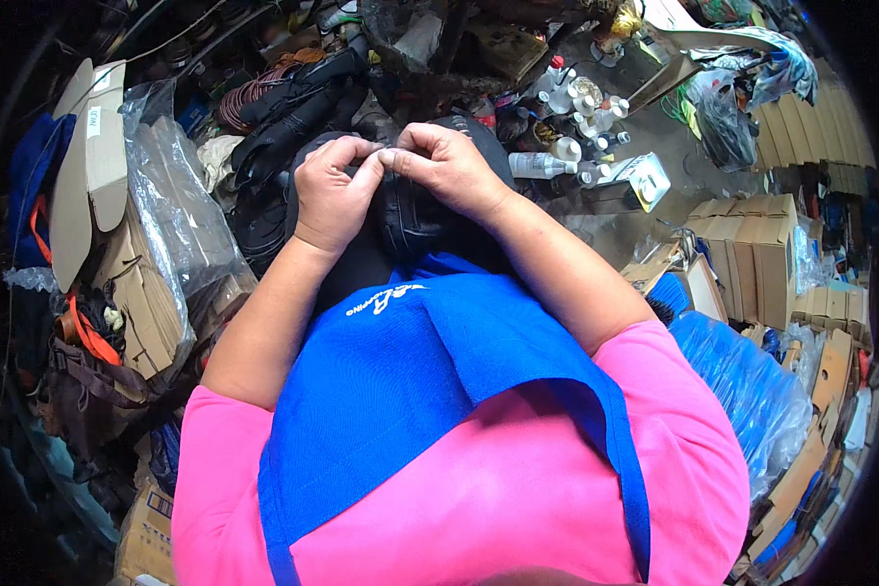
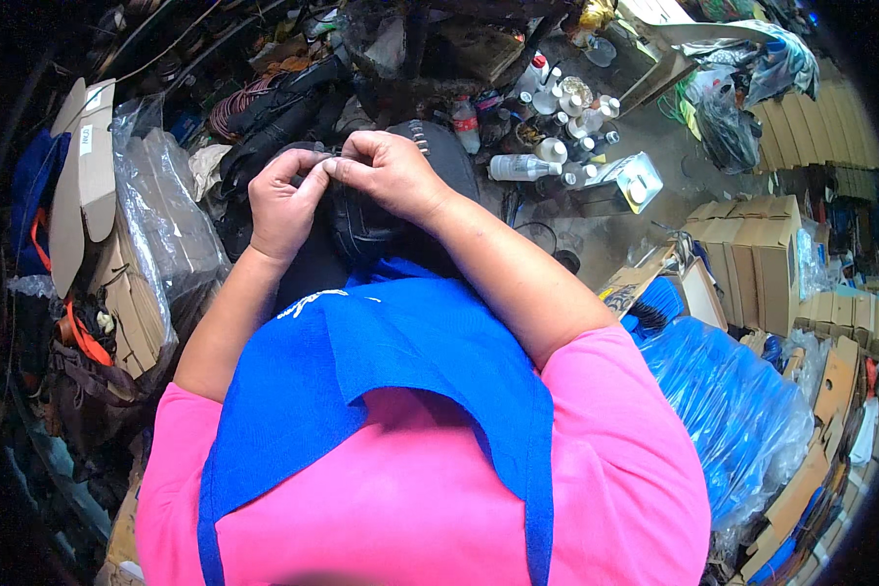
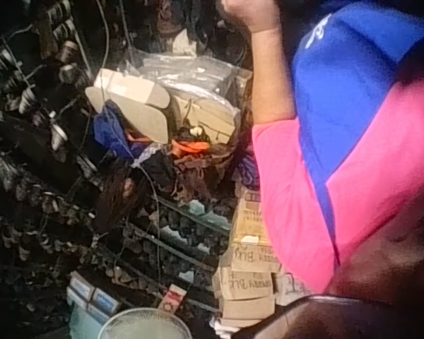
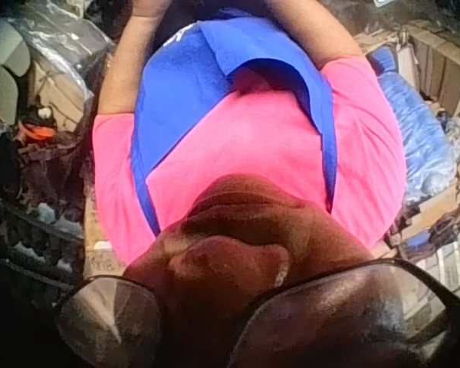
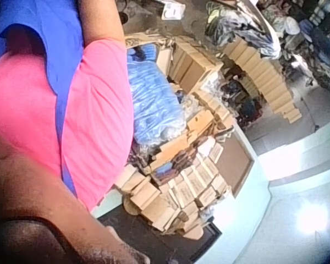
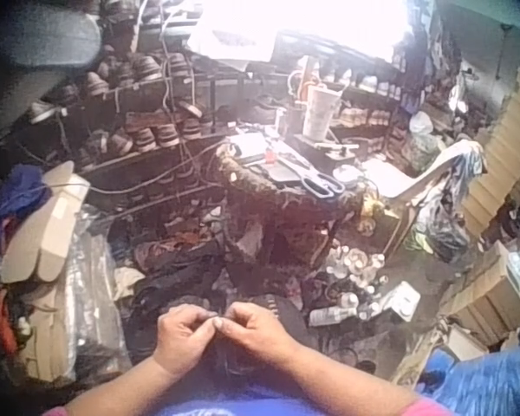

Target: Manually stitching components of a black shoe and using scissors to trim excess thread.

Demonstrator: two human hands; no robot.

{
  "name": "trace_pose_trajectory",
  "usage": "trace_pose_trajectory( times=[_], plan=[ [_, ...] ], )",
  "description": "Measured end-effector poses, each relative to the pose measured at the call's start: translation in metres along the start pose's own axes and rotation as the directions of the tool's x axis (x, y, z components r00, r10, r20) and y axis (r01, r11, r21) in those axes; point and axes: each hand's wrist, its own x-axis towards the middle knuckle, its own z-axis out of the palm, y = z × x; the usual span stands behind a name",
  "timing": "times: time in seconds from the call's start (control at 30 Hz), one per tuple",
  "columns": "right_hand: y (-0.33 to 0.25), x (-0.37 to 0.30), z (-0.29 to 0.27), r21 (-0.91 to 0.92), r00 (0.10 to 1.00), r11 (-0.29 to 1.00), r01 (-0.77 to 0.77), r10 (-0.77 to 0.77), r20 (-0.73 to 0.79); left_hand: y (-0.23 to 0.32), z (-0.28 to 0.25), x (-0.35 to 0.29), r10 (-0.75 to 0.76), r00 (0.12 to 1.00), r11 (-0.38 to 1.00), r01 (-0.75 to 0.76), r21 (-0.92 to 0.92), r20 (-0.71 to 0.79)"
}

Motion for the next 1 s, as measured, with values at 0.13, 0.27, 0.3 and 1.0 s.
trace_pose_trajectory(
  times=[0.13,0.27,0.3,1.0],
  plan=[
    [0.006,0.002,0.001,-0.002,0.999,0.999,0.043,-0.043,-0.009,-0.002,0.002,0.001,0.001,1.000,1.000,-0.001,-0.029,0.001],
    [0.006,0.002,0.003,-0.033,0.999,0.999,0.040,-0.041,-0.025,-0.002,0.004,0.001,-0.016,1.000,0.998,0.016,-0.055,-0.006],
    [0.006,0.002,0.003,-0.065,0.998,0.997,0.050,-0.052,-0.034,-0.001,0.003,0.001,-0.042,0.999,0.997,0.042,-0.067,0.000],
    [-0.011,-0.017,-0.052,-0.443,0.996,0.894,0.069,-0.087,-0.020,0.006,-0.069,0.020,0.045,0.960,0.988,-0.084,0.132,0.277]
  ],
)
